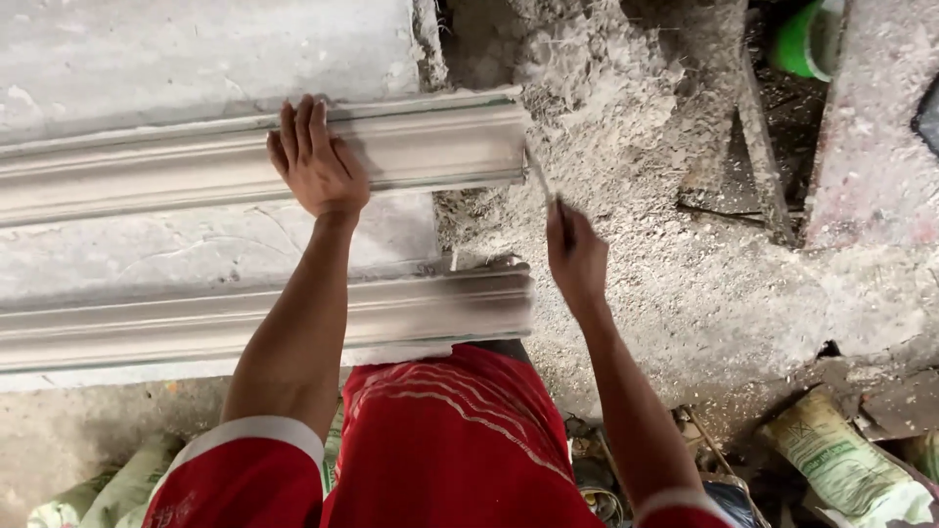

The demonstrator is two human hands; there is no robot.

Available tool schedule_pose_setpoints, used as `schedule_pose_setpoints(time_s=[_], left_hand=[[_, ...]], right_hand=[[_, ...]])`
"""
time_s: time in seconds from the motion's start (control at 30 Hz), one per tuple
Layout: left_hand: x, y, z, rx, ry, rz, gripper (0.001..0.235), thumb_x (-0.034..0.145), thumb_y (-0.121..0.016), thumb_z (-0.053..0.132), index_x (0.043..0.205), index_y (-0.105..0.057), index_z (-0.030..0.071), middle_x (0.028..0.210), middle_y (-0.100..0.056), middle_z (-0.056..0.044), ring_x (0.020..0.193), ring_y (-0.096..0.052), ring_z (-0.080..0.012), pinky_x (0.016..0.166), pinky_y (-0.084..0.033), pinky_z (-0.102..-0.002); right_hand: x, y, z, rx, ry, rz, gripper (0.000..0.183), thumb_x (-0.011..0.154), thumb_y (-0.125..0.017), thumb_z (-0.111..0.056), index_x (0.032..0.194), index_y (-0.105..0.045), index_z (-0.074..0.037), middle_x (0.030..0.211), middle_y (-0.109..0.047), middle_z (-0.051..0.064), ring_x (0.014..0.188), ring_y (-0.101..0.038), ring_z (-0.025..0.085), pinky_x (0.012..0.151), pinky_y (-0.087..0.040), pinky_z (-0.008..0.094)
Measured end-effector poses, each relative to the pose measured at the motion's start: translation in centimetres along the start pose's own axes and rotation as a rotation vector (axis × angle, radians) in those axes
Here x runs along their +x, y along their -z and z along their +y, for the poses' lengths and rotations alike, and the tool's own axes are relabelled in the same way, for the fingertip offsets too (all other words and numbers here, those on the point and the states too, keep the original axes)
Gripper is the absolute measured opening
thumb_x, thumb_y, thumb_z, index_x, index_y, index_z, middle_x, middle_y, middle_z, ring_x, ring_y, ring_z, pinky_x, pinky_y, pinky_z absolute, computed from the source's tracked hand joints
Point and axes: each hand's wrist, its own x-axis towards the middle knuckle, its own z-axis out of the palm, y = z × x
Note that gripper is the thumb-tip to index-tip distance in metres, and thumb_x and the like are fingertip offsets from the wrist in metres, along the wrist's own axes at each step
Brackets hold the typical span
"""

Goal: Scraping excess plaster from decorative cornices using a putty knife to smooth the edges and surfaces.

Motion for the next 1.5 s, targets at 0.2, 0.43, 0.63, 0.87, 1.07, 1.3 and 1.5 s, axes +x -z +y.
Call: schedule_pose_setpoints(time_s=[0.2,0.43,0.63,0.87,1.07,1.3,1.5], left_hand=[[-0.3,-1.1,-1.0,0.085,-0.060,0.037,0.041,0.102,-0.037,0.020,0.137,-0.057,0.014,0.142,-0.058,-0.004,0.139,-0.047,-0.0339,0.110,-0.028,-0.057],[-0.6,-1.2,-1.0,0.106,-0.049,0.047,0.040,0.103,-0.037,0.020,0.137,-0.057,0.016,0.142,-0.058,-0.002,0.140,-0.045,-0.0314,0.111,-0.027,-0.055],[-0.4,-1.7,-1.2,0.105,-0.057,0.076,0.039,0.101,-0.040,0.019,0.136,-0.059,0.017,0.141,-0.059,-0.001,0.140,-0.047,-0.0304,0.111,-0.028,-0.054],[-0.7,-1.2,-1.1,0.104,-0.067,0.082,0.039,0.100,-0.041,0.020,0.135,-0.058,0.017,0.139,-0.060,-0.002,0.138,-0.048,-0.0310,0.110,-0.029,-0.055],[0.1,-1.5,-0.9,0.102,-0.070,0.088,0.039,0.100,-0.041,0.020,0.136,-0.057,0.017,0.140,-0.060,-0.003,0.139,-0.047,-0.0310,0.110,-0.029,-0.055],[-0.5,-1.2,-0.9,0.109,-0.088,0.090,0.040,0.099,-0.042,0.019,0.135,-0.058,0.017,0.139,-0.060,-0.002,0.137,-0.050,-0.0306,0.109,-0.030,-0.056],[-0.1,-1.5,-0.9,0.118,-0.081,0.101,0.040,0.097,-0.045,0.019,0.134,-0.059,0.017,0.139,-0.060,-0.002,0.137,-0.050,-0.0297,0.109,-0.030,-0.056]], right_hand=[[-1.5,5.5,-0.8,-0.059,-0.170,0.026,0.027,0.105,-0.066,-0.020,0.127,-0.072,-0.005,0.104,-0.077,0.018,0.097,-0.073,0.036,0.075,-0.062,0.044],[1.5,2.3,-4.4,0.015,-0.218,0.037,0.035,0.106,-0.063,-0.030,0.126,-0.071,-0.002,0.101,-0.074,0.026,0.093,-0.072,0.044,0.070,-0.062,0.052],[0.3,7.5,-6.6,-0.002,-0.304,-0.005,0.029,0.109,-0.060,-0.022,0.129,-0.069,-0.005,0.098,-0.076,0.022,0.089,-0.076,0.035,0.075,-0.062,0.045],[2.2,2.5,-5.2,-0.039,-0.294,-0.015,0.029,0.106,-0.060,-0.029,0.124,-0.071,-0.008,0.088,-0.077,0.017,0.087,-0.075,0.036,0.070,-0.060,0.049],[0.9,7.5,-7.5,-0.103,-0.422,-0.061,0.034,0.107,-0.059,-0.032,0.128,-0.071,-0.008,0.083,-0.076,0.017,0.086,-0.076,0.035,0.075,-0.059,0.048],[3.9,3.3,-3.9,-0.121,-0.318,-0.061,0.030,0.105,-0.061,-0.035,0.122,-0.073,-0.014,0.080,-0.077,0.011,0.085,-0.075,0.035,0.075,-0.058,0.050],[2.9,6.8,-6.8,-0.131,-0.334,-0.097,0.024,0.105,-0.061,-0.027,0.121,-0.073,-0.014,0.081,-0.075,0.020,0.086,-0.074,0.043,0.077,-0.058,0.054]])
